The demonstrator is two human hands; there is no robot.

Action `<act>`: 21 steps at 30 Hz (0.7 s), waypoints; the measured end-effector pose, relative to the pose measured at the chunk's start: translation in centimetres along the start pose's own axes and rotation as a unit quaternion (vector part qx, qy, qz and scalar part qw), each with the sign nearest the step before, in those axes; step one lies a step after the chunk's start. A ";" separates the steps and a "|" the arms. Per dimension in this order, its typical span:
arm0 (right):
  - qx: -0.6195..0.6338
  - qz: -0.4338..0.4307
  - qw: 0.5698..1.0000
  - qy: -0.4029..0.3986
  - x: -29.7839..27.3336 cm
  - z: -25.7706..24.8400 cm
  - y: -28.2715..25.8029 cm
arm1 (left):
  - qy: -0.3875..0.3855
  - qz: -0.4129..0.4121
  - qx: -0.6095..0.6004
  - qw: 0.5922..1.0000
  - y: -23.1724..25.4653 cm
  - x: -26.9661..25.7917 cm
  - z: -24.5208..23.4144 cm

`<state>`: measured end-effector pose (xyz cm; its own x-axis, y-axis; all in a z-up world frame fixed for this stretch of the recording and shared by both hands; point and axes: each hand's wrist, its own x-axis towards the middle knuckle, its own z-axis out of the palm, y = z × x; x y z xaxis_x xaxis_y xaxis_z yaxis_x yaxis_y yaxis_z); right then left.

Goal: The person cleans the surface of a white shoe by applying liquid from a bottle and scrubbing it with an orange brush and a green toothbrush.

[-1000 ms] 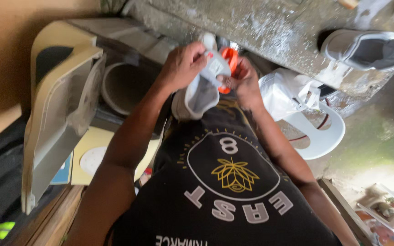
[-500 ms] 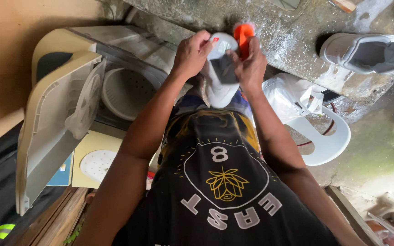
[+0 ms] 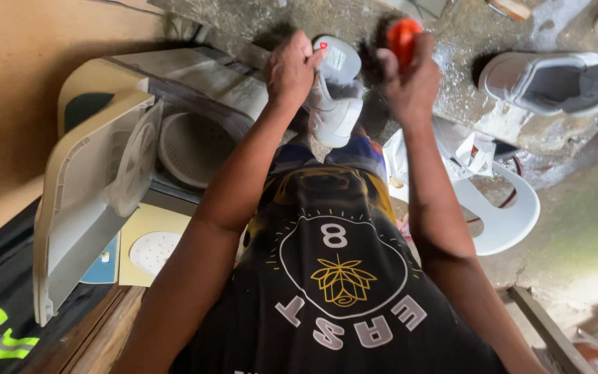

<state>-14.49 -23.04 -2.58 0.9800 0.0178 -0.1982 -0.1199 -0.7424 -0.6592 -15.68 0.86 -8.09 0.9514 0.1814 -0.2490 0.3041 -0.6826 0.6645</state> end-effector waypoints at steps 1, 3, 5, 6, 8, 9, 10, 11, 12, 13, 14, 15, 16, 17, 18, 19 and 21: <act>-0.013 -0.010 0.999 0.028 0.3 -0.5 0.5 | 0.004 -0.001 0.003 1.000 -0.2 0.2 -0.1; -0.014 -0.027 0.999 0.040 0.8 -1.0 1.4 | -0.012 0.037 -0.016 0.999 0.1 0.2 0.4; -0.013 -0.047 0.998 0.051 1.2 -1.5 1.9 | -0.038 0.031 -0.024 0.998 0.3 0.5 0.5; -0.048 -0.084 0.992 0.075 1.3 -1.8 1.9 | -0.062 0.023 -0.032 0.997 0.1 0.7 0.3; -0.083 -0.118 0.984 0.102 1.6 -2.2 1.8 | -0.075 0.015 -0.046 0.996 -0.1 1.2 0.2; -0.070 -0.074 0.991 0.088 1.8 -2.3 1.7 | -0.088 0.007 -0.063 0.994 -0.3 1.5 0.4; -0.056 -0.031 0.995 0.074 2.2 -2.4 1.6 | -0.087 0.011 -0.063 0.994 -0.4 1.7 0.5; -0.055 -0.032 0.995 0.077 2.0 -2.7 1.4 | -0.070 0.035 -0.050 0.996 -0.5 1.6 0.6; -0.028 -0.051 0.995 0.078 1.7 -2.9 1.1 | -0.049 0.064 -0.037 0.996 -0.4 2.2 0.8; -0.001 -0.070 0.995 0.078 1.6 -3.1 0.8 | -0.044 0.072 -0.037 0.996 -0.1 2.5 0.9; -0.001 -0.073 0.994 0.084 1.8 -3.3 0.7 | -0.076 0.052 0.018 0.996 0.4 2.3 0.9; -0.001 -0.030 0.997 0.071 2.0 -3.2 0.5 | -0.106 0.031 0.073 0.991 1.1 2.4 0.6; -0.001 0.013 0.999 0.048 2.2 -3.2 0.5 | -0.102 0.029 0.073 0.992 1.9 2.1 0.3; -0.001 0.009 0.999 0.046 3.0 -3.2 0.5 | -0.155 -0.015 0.094 0.983 2.9 1.8 0.1; 0.016 -0.010 0.998 0.051 4.2 -3.0 0.5 | -0.205 -0.061 0.115 0.970 3.9 1.2 -0.2; 0.033 -0.029 0.997 0.057 5.6 -2.6 0.4 | -0.200 -0.065 0.115 0.971 5.0 0.2 -0.4; 0.007 -0.104 0.994 0.044 10.4 -2.0 0.5 | -0.099 -0.066 0.094 0.989 6.5 -1.5 -0.5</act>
<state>-3.98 -24.54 -3.50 0.9938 0.1109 0.0073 0.0853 -0.7195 -0.6892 -15.08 -3.53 -3.02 0.8704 0.1484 -0.4694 0.3925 -0.7847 0.4798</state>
